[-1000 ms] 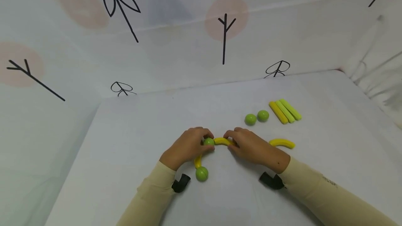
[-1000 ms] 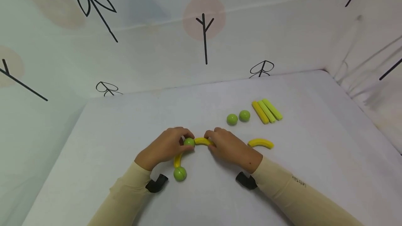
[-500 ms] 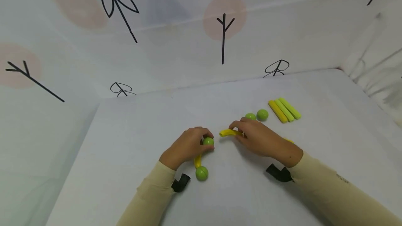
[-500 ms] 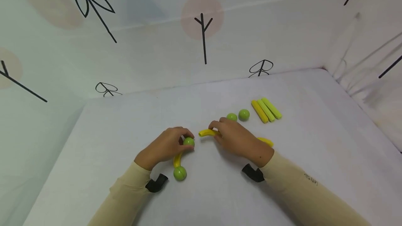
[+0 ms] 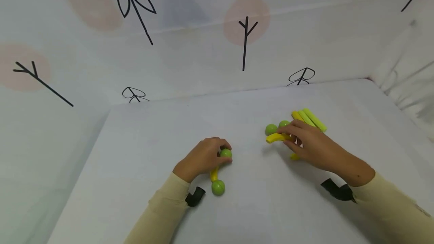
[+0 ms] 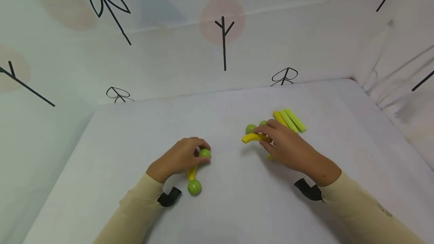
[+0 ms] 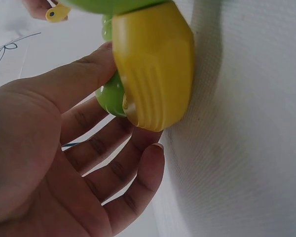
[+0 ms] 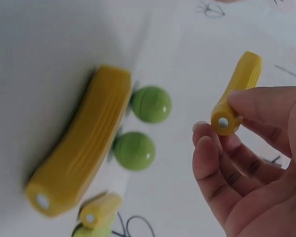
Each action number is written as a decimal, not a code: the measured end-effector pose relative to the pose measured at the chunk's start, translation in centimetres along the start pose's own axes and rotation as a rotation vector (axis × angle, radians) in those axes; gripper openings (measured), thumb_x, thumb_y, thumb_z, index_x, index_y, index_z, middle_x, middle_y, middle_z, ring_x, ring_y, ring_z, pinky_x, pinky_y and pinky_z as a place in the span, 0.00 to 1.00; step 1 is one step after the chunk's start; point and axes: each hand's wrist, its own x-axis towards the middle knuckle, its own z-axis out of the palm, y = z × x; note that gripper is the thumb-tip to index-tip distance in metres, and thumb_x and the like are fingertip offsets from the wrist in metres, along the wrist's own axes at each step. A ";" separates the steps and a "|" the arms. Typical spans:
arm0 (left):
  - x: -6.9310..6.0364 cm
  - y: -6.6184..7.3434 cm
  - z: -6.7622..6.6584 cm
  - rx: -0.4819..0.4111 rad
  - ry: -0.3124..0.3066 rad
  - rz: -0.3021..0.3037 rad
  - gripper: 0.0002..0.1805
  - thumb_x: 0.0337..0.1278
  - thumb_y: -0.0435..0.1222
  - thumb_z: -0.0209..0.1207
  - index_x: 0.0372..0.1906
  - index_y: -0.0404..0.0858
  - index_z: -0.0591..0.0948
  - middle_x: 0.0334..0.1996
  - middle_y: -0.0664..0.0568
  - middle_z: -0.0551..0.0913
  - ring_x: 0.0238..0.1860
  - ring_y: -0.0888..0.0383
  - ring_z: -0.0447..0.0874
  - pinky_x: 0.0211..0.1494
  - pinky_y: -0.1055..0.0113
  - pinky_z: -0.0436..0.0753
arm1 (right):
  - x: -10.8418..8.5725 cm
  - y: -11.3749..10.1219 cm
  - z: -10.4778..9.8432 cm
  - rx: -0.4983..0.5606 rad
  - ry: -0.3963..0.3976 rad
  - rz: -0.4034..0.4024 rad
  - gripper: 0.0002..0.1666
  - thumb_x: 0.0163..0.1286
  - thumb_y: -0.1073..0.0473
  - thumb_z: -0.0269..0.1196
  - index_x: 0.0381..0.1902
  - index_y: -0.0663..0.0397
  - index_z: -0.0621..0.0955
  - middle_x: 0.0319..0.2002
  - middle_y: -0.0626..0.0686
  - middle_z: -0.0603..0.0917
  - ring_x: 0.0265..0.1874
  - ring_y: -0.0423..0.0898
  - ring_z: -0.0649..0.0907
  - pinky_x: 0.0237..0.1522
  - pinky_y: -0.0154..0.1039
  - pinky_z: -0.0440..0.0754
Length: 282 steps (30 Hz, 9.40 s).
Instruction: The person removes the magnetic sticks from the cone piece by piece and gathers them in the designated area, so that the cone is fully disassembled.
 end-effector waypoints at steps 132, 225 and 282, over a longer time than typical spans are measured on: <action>-0.3 -0.9 -0.4 -0.069 -0.244 -0.058 0.11 0.60 0.45 0.67 0.40 0.47 0.77 0.24 0.56 0.75 0.24 0.61 0.70 0.29 0.68 0.69 | 4.8 -4.3 6.9 0.238 -0.416 -0.008 0.11 0.68 0.49 0.67 0.42 0.45 0.80 0.22 0.41 0.74 0.23 0.35 0.72 0.28 0.30 0.73; -0.5 1.3 -0.4 0.130 -0.123 -0.076 0.15 0.62 0.54 0.63 0.44 0.49 0.79 0.26 0.59 0.78 0.28 0.62 0.73 0.31 0.67 0.72 | 2.5 -2.9 1.8 0.033 0.096 -0.042 0.13 0.67 0.66 0.65 0.49 0.50 0.84 0.51 0.53 0.83 0.53 0.51 0.80 0.51 0.52 0.82; -1.1 3.1 1.1 0.233 -0.043 0.033 0.12 0.57 0.50 0.69 0.38 0.49 0.81 0.25 0.63 0.76 0.26 0.64 0.69 0.27 0.72 0.67 | 1.9 -4.0 5.8 0.183 -0.379 0.028 0.09 0.66 0.60 0.68 0.44 0.50 0.82 0.22 0.40 0.74 0.22 0.35 0.71 0.29 0.31 0.73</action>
